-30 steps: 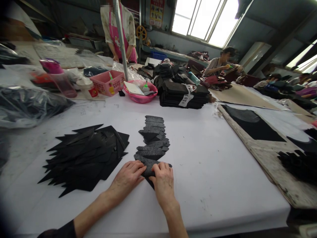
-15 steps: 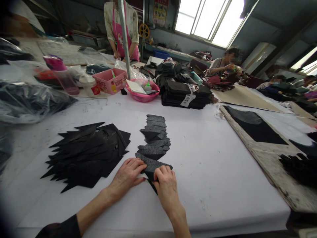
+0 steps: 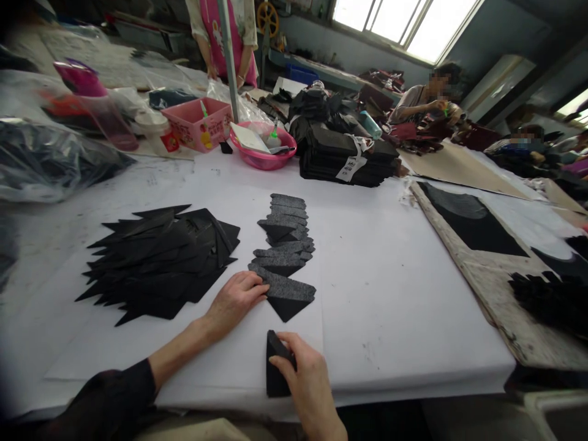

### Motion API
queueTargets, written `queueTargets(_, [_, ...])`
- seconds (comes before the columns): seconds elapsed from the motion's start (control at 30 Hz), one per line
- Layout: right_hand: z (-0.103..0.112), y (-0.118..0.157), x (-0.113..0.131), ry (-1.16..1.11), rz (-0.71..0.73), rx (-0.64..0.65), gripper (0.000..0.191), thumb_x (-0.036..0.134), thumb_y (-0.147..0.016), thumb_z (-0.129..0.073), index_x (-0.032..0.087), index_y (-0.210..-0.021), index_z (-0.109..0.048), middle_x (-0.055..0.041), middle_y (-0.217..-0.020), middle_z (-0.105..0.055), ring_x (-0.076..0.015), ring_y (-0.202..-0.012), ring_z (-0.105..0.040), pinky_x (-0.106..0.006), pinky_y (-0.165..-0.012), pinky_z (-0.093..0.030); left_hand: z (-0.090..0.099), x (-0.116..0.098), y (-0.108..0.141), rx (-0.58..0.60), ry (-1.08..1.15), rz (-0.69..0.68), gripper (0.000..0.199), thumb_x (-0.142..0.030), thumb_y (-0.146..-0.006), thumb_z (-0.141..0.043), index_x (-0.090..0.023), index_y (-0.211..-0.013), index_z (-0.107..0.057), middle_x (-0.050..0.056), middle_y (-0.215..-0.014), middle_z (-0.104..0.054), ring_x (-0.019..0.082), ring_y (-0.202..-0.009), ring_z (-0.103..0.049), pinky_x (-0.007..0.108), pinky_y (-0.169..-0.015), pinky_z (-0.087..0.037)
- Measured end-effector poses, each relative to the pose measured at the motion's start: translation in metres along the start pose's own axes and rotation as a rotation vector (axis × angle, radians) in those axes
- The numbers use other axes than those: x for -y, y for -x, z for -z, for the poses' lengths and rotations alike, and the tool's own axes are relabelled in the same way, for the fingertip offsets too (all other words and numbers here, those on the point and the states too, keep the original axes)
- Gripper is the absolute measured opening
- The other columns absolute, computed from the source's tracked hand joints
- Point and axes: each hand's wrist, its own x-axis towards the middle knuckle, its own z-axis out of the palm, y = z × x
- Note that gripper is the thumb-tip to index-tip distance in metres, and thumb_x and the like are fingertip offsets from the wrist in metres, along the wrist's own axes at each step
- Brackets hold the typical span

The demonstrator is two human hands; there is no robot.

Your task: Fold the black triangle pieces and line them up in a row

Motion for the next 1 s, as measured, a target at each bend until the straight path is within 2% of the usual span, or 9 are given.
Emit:
queueTargets(0.07, [-0.013,0.005,0.000,0.127,0.081,-0.052,0.023,0.023,-0.088,-0.064,0.029,-0.111,-0.065,0.0020,-0.098,-0.070,-0.0166,-0.085,-0.067,-0.025,-0.076,-0.051,0.000,-0.001,-0.001,-0.017,0.031,0.037,0.020,-0.010,-0.085,-0.073,-0.016,-0.099,-0.059,0.006,-0.097,-0.059,0.026,-0.097,-0.055,0.043,-0.088,-0.049])
queueTargets(0.2, [-0.033,0.011,0.001,0.313,0.184,-0.216,0.019,0.028,-0.096,-0.052,0.030,-0.111,-0.063,-0.0003,-0.095,-0.068,-0.0182,-0.081,-0.064,-0.028,-0.072,-0.048,-0.001,-0.002,-0.002,-0.054,0.092,0.106,0.023,-0.010,-0.084,-0.072,-0.014,-0.097,-0.054,0.006,-0.095,-0.058,0.025,-0.092,-0.055,0.041,-0.083,-0.050])
queueTargets(0.33, [-0.044,0.011,0.005,0.357,0.213,-0.296,0.020,0.029,-0.099,-0.046,0.029,-0.108,-0.064,-0.0013,-0.096,-0.066,-0.0182,-0.082,-0.060,-0.030,-0.073,-0.045,0.004,-0.002,-0.003,-0.078,0.151,0.098,0.008,-0.011,-0.092,-0.062,-0.016,-0.091,-0.055,0.005,-0.091,-0.057,0.021,-0.088,-0.055,0.037,-0.080,-0.050])
queueTargets(0.47, [-0.051,0.008,0.007,0.348,0.244,-0.354,0.019,0.027,-0.100,-0.046,0.029,-0.106,-0.064,-0.0007,-0.092,-0.065,-0.0172,-0.080,-0.058,-0.030,-0.073,-0.041,0.017,-0.009,0.006,-0.124,0.169,0.106,0.008,-0.015,-0.099,-0.052,-0.016,-0.098,-0.060,0.009,-0.104,-0.056,0.022,-0.100,-0.054,0.036,-0.087,-0.048])
queueTargets(0.67, [-0.050,0.007,0.013,0.342,0.284,-0.380,0.017,0.022,-0.098,-0.049,0.027,-0.106,-0.064,-0.0009,-0.092,-0.065,-0.0167,-0.083,-0.058,-0.029,-0.075,-0.041,0.026,-0.035,0.046,0.132,0.191,0.014,0.013,-0.017,-0.101,-0.049,-0.017,-0.099,-0.061,0.004,-0.087,-0.056,0.019,-0.081,-0.052,0.032,-0.071,-0.044])
queueTargets(0.8, [-0.048,0.007,0.015,0.339,0.301,-0.393,0.016,0.022,-0.098,-0.050,0.026,-0.105,-0.064,-0.0007,-0.092,-0.065,-0.0163,-0.084,-0.058,-0.029,-0.076,-0.041,0.022,-0.046,0.063,0.139,0.169,0.018,0.013,-0.018,-0.102,-0.047,-0.017,-0.103,-0.060,0.004,-0.085,-0.055,0.020,-0.081,-0.051,0.033,-0.070,-0.042])
queueTargets(0.9, [-0.049,0.007,0.015,0.342,0.284,-0.386,0.015,0.023,-0.098,-0.050,0.026,-0.105,-0.064,-0.0005,-0.092,-0.065,-0.0161,-0.084,-0.059,-0.029,-0.076,-0.042,0.023,-0.049,0.064,0.181,0.127,-0.011,0.015,-0.017,-0.102,-0.046,-0.015,-0.095,-0.060,0.004,-0.086,-0.055,0.020,-0.081,-0.050,0.033,-0.071,-0.041])
queueTargets(1.0, [-0.052,0.004,0.016,0.350,0.280,-0.399,0.016,0.023,-0.098,-0.050,0.025,-0.108,-0.063,-0.0019,-0.095,-0.066,-0.0164,-0.085,-0.060,-0.030,-0.077,-0.043,0.025,-0.047,0.062,0.223,0.063,-0.045,0.014,-0.013,-0.101,-0.046,-0.014,-0.096,-0.059,0.005,-0.088,-0.055,0.021,-0.083,-0.050,0.034,-0.072,-0.041])
